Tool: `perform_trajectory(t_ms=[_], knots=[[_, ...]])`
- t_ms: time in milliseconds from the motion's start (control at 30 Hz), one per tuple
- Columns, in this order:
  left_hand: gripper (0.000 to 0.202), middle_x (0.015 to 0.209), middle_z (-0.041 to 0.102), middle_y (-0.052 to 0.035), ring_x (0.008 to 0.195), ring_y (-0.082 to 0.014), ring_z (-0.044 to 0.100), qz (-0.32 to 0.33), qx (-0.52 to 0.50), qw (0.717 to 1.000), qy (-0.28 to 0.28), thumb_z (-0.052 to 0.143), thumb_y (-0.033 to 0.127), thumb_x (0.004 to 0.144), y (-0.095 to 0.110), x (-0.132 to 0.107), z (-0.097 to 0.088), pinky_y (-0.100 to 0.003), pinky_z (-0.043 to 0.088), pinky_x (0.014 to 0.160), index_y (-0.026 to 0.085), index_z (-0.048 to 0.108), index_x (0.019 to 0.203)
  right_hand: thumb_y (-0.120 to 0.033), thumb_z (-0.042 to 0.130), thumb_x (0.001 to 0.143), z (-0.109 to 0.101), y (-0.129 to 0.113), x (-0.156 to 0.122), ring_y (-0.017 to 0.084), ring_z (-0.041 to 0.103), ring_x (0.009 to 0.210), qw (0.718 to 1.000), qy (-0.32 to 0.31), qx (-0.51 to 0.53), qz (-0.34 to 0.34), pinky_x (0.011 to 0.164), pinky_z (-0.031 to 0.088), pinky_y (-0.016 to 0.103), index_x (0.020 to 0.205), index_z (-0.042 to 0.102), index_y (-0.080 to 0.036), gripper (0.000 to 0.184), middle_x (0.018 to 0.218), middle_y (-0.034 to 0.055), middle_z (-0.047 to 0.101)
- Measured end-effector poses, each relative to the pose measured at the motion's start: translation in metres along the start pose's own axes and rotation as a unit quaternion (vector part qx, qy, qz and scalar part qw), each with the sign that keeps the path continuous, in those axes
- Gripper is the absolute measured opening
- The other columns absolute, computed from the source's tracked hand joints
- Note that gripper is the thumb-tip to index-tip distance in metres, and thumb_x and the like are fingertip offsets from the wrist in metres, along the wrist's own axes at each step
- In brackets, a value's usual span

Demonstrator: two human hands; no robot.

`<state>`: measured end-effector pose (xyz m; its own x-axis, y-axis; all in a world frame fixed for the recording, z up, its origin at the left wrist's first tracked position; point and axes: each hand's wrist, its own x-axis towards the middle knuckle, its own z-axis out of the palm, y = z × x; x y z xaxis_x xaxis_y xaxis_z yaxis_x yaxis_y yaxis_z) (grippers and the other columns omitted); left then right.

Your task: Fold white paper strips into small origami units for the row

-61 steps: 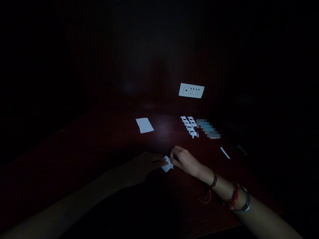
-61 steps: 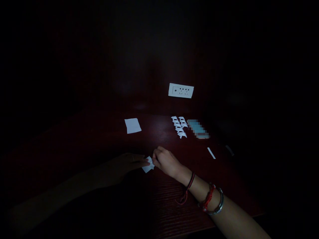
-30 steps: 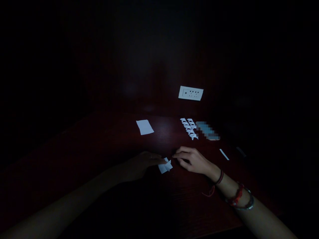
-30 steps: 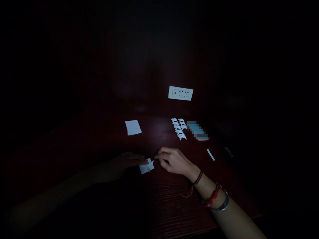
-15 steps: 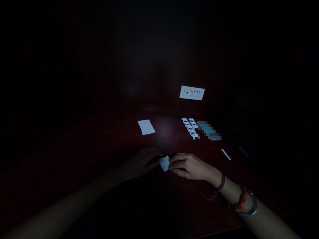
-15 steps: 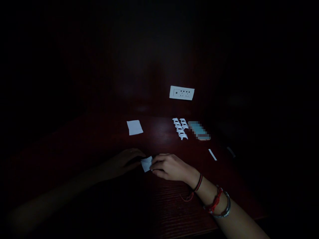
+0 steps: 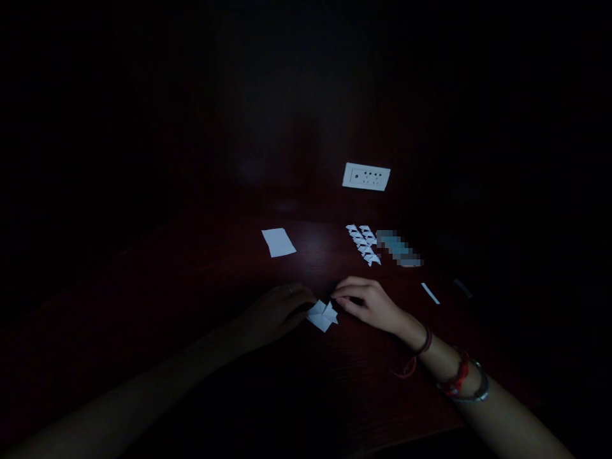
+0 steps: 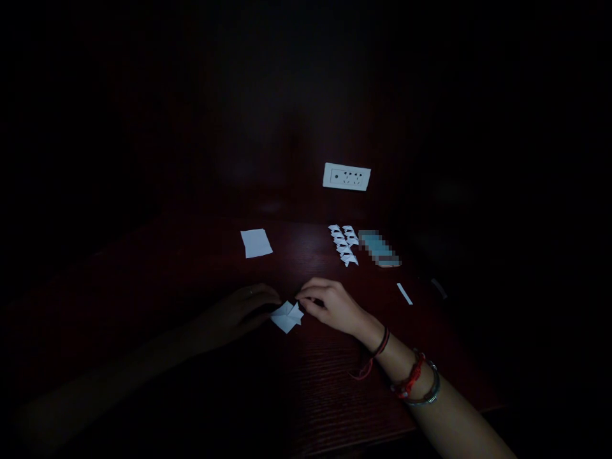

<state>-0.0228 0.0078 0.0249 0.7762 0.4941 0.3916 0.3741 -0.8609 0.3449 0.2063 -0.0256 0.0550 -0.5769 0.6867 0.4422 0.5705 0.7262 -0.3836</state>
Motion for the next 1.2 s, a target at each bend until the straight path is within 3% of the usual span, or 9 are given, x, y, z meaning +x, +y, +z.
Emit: perform_trajectory(t_ms=[133,267,400,567,700,933,1200], knots=[[0.026,0.113,0.049,-0.0033,0.105,-0.0175,0.043,0.049,0.041,0.998,-0.024,0.044,0.020,0.084,-0.006,-0.001,0.002,-0.034,0.034,0.089,0.022,0.048,0.110,-0.020,0.042,0.083,-0.001,-0.003,0.001,0.011,0.054,0.081,1.000,0.018,0.002,0.002,0.073,0.044,0.023,0.092,0.059,-0.014,0.021,0.090,0.0055,0.058],[0.021,0.108,0.051,-0.0041,0.097,-0.0192,0.047,0.064,0.112,0.991,-0.047,0.046,0.024,0.084,0.002,0.002,-0.002,-0.036,0.036,0.084,0.022,0.052,0.104,-0.022,0.044,0.082,0.002,-0.007,0.001,0.012,0.054,0.082,0.998,-0.064,-0.019,-0.010,0.075,0.043,0.023,0.093,0.060,-0.015,0.021,0.092,0.0052,0.057],[0.018,0.095,0.054,-0.0049,0.088,-0.0192,0.049,0.057,0.145,0.988,-0.024,0.041,0.022,0.086,0.014,0.003,-0.005,-0.037,0.038,0.079,0.019,0.057,0.093,-0.026,0.047,0.081,0.006,-0.007,0.000,0.013,0.054,0.085,0.992,-0.116,-0.055,-0.002,0.077,0.042,0.024,0.098,0.058,-0.016,0.023,0.094,0.0052,0.057],[0.023,0.118,0.043,-0.0064,0.106,-0.0201,0.041,0.061,0.093,0.994,0.016,0.043,0.016,0.083,0.009,0.000,-0.002,-0.036,0.035,0.088,0.018,0.051,0.105,-0.033,0.049,0.079,0.006,-0.004,-0.001,0.013,0.053,0.086,0.990,-0.113,-0.085,-0.005,0.078,0.041,0.025,0.097,0.059,-0.017,0.026,0.094,0.0053,0.057],[0.028,0.114,0.048,-0.0042,0.103,-0.0174,0.044,0.082,0.068,0.994,-0.030,0.042,0.015,0.084,0.004,-0.002,-0.001,-0.033,0.037,0.088,0.021,0.047,0.111,-0.031,0.044,0.082,0.006,-0.002,-0.001,0.013,0.054,0.083,0.989,-0.112,-0.096,-0.017,0.076,0.041,0.025,0.095,0.060,-0.017,0.025,0.090,0.0051,0.058],[0.030,0.111,0.051,-0.0051,0.094,-0.0189,0.049,0.105,0.119,0.985,-0.062,0.043,0.013,0.082,0.010,0.002,-0.004,-0.034,0.038,0.082,0.019,0.047,0.111,-0.025,0.047,0.082,0.005,-0.006,-0.002,0.013,0.054,0.082,0.989,-0.114,-0.089,-0.037,0.078,0.038,0.027,0.091,0.060,-0.017,0.018,0.086,0.0041,0.059],[0.029,0.106,0.051,-0.0058,0.092,-0.0193,0.047,0.103,0.126,0.985,-0.062,0.044,0.012,0.080,0.012,0.003,-0.006,-0.032,0.037,0.079,0.019,0.048,0.108,-0.018,0.046,0.080,0.008,-0.007,-0.005,0.012,0.053,0.079,0.990,-0.124,-0.070,-0.012,0.074,0.039,0.023,0.085,0.061,-0.016,0.016,0.087,0.0038,0.056]])
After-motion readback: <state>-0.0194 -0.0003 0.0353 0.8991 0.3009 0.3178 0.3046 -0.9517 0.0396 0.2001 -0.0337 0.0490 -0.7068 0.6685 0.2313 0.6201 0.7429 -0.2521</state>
